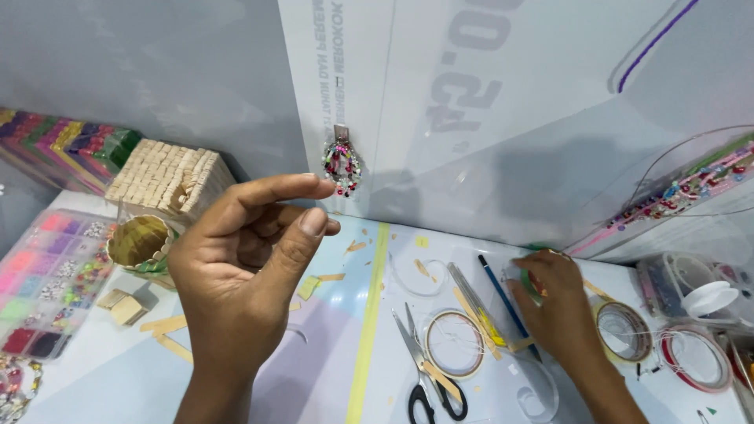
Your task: A person is making a handicraft by wrapping green ribbon around popsicle sticks glued to a plastic bottle and using scissors to trim the ribbon.
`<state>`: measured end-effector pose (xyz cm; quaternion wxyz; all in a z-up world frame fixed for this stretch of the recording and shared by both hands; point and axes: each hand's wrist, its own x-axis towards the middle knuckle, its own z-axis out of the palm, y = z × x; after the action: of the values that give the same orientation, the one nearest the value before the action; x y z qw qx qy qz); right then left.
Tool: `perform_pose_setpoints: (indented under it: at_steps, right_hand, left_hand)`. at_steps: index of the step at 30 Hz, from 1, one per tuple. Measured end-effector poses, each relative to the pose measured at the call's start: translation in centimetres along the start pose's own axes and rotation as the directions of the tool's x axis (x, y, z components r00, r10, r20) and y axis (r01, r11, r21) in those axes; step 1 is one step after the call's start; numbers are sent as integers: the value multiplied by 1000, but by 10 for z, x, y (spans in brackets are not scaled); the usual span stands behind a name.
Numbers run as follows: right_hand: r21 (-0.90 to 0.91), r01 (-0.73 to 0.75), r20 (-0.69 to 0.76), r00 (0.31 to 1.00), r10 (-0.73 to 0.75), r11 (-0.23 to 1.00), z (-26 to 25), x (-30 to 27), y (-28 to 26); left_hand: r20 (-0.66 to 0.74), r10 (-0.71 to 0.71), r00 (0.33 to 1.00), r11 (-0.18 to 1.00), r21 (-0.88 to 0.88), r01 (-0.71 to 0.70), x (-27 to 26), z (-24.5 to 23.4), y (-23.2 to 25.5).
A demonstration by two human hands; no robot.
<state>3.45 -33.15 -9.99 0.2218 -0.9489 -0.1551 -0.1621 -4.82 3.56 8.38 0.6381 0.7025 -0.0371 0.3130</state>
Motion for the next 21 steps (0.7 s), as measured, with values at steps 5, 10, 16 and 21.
perform_pose_setpoints:
  at_steps: [5,10,16,21]
  right_hand:
    - [164,212,114,966,-232,964,33,6,-56]
    - [87,302,292,903,-314,949,58,16,-75]
    - [183,60,335,935,-119,981,21,19,-66]
    - [-331,-510,311,735,602,794,-58,16,-58]
  left_hand:
    - [-5,7,1000,1000,-6,-7,-2,0,1]
    - [-14,20,1000,999,-33,-20,-2,-3,4]
    - [-38,32,999,998,-59,-34,-1,-10,7]
    - [-65,70,995,993,-87,-76,1,-16,9]
